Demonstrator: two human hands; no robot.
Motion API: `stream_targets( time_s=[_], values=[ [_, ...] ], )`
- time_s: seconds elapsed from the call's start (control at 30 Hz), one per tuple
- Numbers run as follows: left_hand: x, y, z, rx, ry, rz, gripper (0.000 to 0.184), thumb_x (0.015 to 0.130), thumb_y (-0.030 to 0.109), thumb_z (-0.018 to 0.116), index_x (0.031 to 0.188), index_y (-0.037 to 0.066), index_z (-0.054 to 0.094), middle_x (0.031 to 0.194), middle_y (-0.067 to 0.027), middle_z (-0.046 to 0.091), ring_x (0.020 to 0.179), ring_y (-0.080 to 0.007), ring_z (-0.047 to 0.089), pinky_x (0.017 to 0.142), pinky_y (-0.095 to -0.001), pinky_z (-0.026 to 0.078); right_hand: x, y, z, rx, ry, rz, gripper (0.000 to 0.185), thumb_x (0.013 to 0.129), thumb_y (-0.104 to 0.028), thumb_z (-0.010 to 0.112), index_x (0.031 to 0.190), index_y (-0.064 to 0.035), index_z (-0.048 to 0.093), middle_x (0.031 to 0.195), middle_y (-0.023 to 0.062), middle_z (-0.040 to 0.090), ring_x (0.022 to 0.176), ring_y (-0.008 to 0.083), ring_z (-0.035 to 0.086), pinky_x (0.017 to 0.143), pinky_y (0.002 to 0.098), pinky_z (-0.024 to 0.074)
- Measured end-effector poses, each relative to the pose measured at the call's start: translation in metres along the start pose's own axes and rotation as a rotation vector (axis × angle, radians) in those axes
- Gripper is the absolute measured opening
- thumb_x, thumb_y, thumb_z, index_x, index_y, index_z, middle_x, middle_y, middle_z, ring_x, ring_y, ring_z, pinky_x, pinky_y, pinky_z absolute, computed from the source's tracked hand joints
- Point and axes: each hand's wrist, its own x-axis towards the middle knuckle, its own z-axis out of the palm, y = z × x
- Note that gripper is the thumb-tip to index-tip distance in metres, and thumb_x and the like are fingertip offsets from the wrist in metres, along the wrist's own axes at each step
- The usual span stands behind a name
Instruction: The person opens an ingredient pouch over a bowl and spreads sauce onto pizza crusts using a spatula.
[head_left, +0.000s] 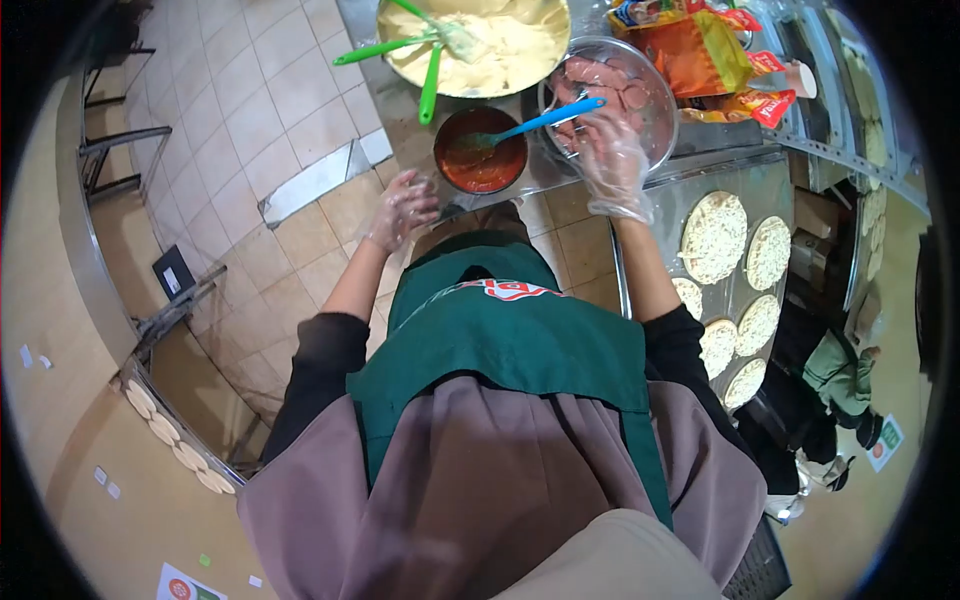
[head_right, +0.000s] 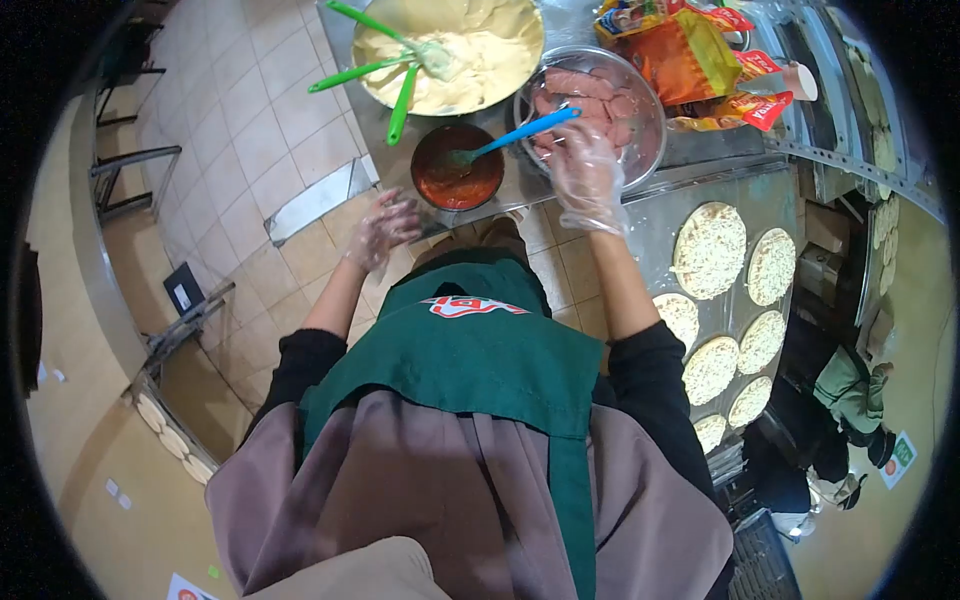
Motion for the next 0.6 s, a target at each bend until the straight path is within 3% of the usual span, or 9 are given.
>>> stream_targets(
  time_s=[0.03, 0.1, 0.2, 0.23, 0.37, 0.47, 0.53, 0.57, 0.6],
  values=[
    [0.007, -0.003, 0.002, -0.081, -0.047, -0.002, 0.059, 0.077, 0.021, 0.059, 0.129, 0.013, 0.032, 0.112, -0.0089, 0.051, 0.094, -0.0226, 0.054, 0.075, -0.0396, 0.05, 0.006, -0.012, 0.002, -0.001, -0.008, -0.008, 0.033, 0.074, -0.009, 0.063, 0.106, -0.0095, 0.057, 0.106, 0.0081, 0.058, 0.101, 0.0245, 0.054, 0.087, 0.0374, 0.043],
    [0.021, -0.006, 0.003, -0.053, -0.008, 0.035, 0.06, 0.077, 0.024, 0.059, 0.129, 0.013, 0.032, 0.111, -0.0085, 0.052, 0.095, -0.0224, 0.054, 0.077, -0.0395, 0.049, 0.018, -0.028, 0.012, -0.233, -0.073, -0.299, 0.032, 0.074, -0.012, 0.057, 0.106, -0.0092, 0.057, 0.112, 0.0084, 0.055, 0.104, 0.0277, 0.051, 0.093, 0.0463, 0.0379],
    [0.051, 0.005, -0.004, 0.077, -0.013, 0.105, 0.061, 0.076, 0.027, 0.059, 0.13, 0.013, 0.033, 0.109, -0.0083, 0.053, 0.096, -0.0227, 0.054, 0.078, -0.0401, 0.048, 0.023, -0.029, 0.03, -0.463, -0.191, -0.435, 0.032, 0.077, -0.015, 0.052, 0.109, -0.0111, 0.055, 0.112, 0.0074, 0.054, 0.106, 0.0253, 0.05, 0.097, 0.0478, 0.0338],
    [0.058, 0.012, -0.002, 0.171, -0.05, 0.141, 0.061, 0.077, 0.028, 0.058, 0.13, 0.012, 0.033, 0.108, -0.0084, 0.053, 0.095, -0.0231, 0.054, 0.077, -0.0407, 0.048, 0.028, -0.036, 0.028, -0.531, -0.287, -0.443, 0.03, 0.077, -0.015, 0.052, 0.106, -0.0117, 0.056, 0.104, 0.0064, 0.056, 0.104, 0.0251, 0.051, 0.097, 0.0478, 0.0334],
    [0.08, 0.052, 0.018, 0.275, -0.095, 0.156, 0.061, 0.074, 0.021, 0.061, 0.129, 0.011, 0.037, 0.107, -0.0098, 0.053, 0.094, -0.0233, 0.054, 0.07, -0.0403, 0.048, 0.024, -0.021, 0.043, -0.555, -0.268, -0.524, 0.025, 0.077, -0.014, 0.052, 0.102, -0.0121, 0.057, 0.097, 0.0059, 0.056, 0.101, 0.0248, 0.053, 0.097, 0.0475, 0.0331],
    [0.094, 0.061, 0.023, 0.414, -0.161, 0.017, 0.055, 0.075, 0.03, 0.058, 0.125, 0.011, 0.042, 0.108, -0.0084, 0.052, 0.095, -0.0233, 0.053, 0.081, -0.0456, 0.044, 0.02, -0.017, 0.042, -0.526, -0.238, -0.619, 0.024, 0.076, -0.015, 0.053, 0.099, -0.0125, 0.057, 0.092, 0.0062, 0.057, 0.095, 0.0255, 0.056, 0.092, 0.0434, 0.0391],
    [0.091, 0.07, 0.029, 0.438, -0.199, -0.102, 0.051, 0.075, 0.032, 0.058, 0.12, 0.011, 0.046, 0.11, -0.0091, 0.052, 0.099, -0.0253, 0.052, 0.085, -0.0489, 0.041, 0.018, -0.022, 0.037, -0.463, -0.431, -0.458, 0.018, 0.075, -0.013, 0.054, 0.091, -0.0108, 0.061, 0.083, 0.0097, 0.06, 0.082, 0.0275, 0.06, 0.077, 0.0393, 0.0481],
    [0.089, 0.073, 0.032, 0.433, -0.201, -0.097, 0.051, 0.075, 0.032, 0.058, 0.12, 0.011, 0.046, 0.11, -0.0091, 0.052, 0.099, -0.0253, 0.052, 0.085, -0.0489, 0.041, 0.017, -0.023, 0.037, -0.467, -0.43, -0.463, 0.018, 0.075, -0.013, 0.054, 0.091, -0.0108, 0.061, 0.083, 0.0097, 0.06, 0.082, 0.0275, 0.06, 0.077, 0.0393, 0.0481],
    [0.083, 0.076, 0.035, 0.442, -0.204, -0.12, 0.05, 0.074, 0.033, 0.059, 0.118, 0.011, 0.048, 0.109, -0.0096, 0.053, 0.099, -0.0261, 0.051, 0.086, -0.0505, 0.04, 0.015, -0.026, 0.034, -0.504, -0.488, -0.405, 0.013, 0.074, -0.012, 0.055, 0.084, -0.0093, 0.062, 0.078, 0.0116, 0.06, 0.076, 0.0288, 0.061, 0.069, 0.0394, 0.049]
  ],
)
